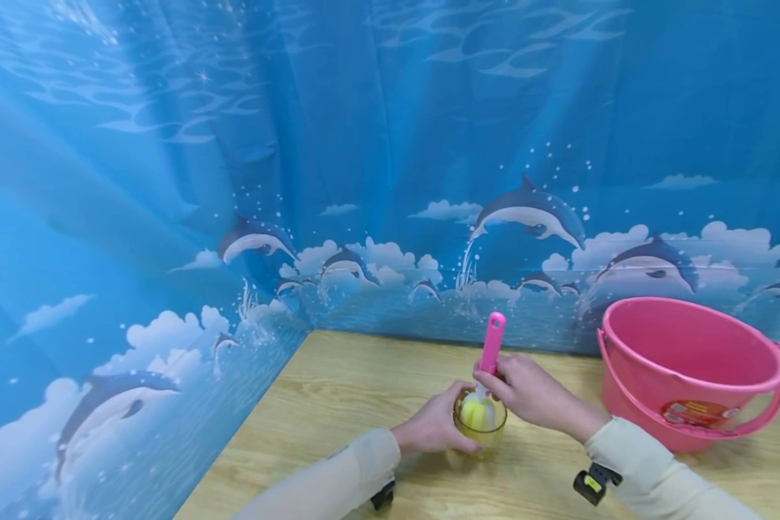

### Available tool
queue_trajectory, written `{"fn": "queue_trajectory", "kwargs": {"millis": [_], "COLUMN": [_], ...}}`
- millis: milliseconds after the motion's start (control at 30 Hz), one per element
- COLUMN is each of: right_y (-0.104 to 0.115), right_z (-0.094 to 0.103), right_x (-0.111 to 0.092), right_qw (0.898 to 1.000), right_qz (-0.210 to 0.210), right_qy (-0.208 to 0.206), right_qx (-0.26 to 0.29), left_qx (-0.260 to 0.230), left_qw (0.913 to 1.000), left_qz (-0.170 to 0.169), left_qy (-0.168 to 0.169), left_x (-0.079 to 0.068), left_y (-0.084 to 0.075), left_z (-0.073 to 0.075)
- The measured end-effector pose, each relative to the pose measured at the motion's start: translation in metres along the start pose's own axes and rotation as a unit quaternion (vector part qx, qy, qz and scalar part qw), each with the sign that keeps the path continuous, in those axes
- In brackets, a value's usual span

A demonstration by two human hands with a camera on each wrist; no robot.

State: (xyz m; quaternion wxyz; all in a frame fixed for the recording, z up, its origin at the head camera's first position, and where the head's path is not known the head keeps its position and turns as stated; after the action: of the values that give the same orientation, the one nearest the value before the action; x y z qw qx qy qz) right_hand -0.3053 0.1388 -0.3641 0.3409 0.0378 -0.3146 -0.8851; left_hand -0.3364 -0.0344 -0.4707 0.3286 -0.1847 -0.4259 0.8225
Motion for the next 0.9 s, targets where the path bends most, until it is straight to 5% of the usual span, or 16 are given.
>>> {"fn": "queue_trajectory", "kwargs": {"millis": [333, 600, 900], "right_y": [0.003, 0.003, 0.003], "right_z": [0.006, 0.008, 0.017], "right_x": [-0.003, -0.005, -0.002], "right_qw": [0.999, 0.999, 0.995], "right_qz": [-0.005, -0.014, -0.050], "right_qy": [0.017, 0.023, -0.023], "right_qx": [-0.028, 0.034, 0.079], "left_qx": [-0.011, -0.001, 0.000], "left_qw": [0.9998, 0.9997, 1.0000], "left_qz": [0.013, 0.022, 0.004], "left_qy": [0.007, 0.005, 0.003], "left_x": [0.000, 0.000, 0.000], "left_y": [0.000, 0.000, -0.001], "left_z": [0.000, 0.000, -0.001]}}
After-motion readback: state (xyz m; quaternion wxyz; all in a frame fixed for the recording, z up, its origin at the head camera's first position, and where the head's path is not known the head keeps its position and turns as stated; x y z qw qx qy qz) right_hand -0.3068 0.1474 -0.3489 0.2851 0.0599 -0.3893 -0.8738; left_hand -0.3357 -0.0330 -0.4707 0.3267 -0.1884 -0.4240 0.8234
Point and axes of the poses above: each hand's wrist, its own x-axis towards the middle knuckle, its own z-axis out of the back of the hand, y = z × x, the point moved 3 cm from there along x, towards the middle knuckle, and after that the axes turned 10 degrees about y, right-handed, at the moved point
